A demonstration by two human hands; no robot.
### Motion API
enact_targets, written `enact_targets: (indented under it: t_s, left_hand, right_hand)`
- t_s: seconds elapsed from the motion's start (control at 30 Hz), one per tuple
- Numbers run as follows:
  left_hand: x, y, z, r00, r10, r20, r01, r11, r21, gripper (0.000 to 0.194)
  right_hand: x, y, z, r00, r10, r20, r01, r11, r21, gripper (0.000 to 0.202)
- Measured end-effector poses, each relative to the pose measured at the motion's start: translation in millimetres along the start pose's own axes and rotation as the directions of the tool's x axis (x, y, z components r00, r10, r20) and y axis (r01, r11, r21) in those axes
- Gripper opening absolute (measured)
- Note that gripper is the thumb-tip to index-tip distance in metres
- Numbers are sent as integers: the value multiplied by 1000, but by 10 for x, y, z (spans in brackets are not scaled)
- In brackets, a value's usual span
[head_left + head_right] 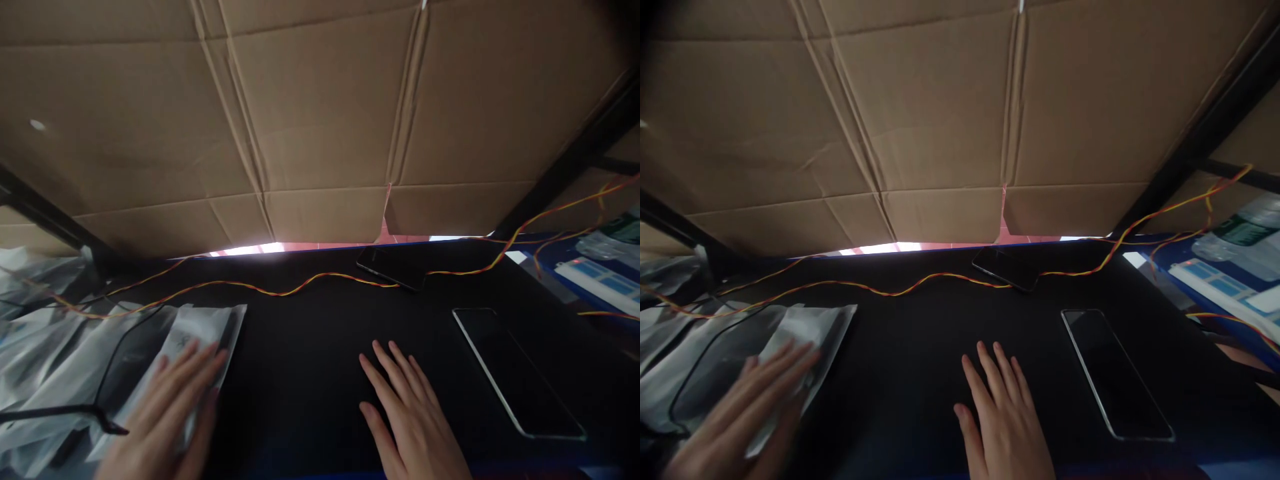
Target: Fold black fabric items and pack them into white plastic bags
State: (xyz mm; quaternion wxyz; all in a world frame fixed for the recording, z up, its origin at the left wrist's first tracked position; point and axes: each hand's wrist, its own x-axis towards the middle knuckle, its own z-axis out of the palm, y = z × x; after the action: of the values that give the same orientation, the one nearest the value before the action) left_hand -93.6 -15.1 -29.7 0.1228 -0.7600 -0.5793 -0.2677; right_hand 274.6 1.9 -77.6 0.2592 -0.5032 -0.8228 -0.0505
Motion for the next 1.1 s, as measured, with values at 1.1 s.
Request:
enact_targets:
  t_s: [1.1]
  left_hand:
    - [224,-106,191,951,-298,81,267,925,270,52]
  right_hand:
    - [104,32,30,994,-21,106,21,1000,2,75]
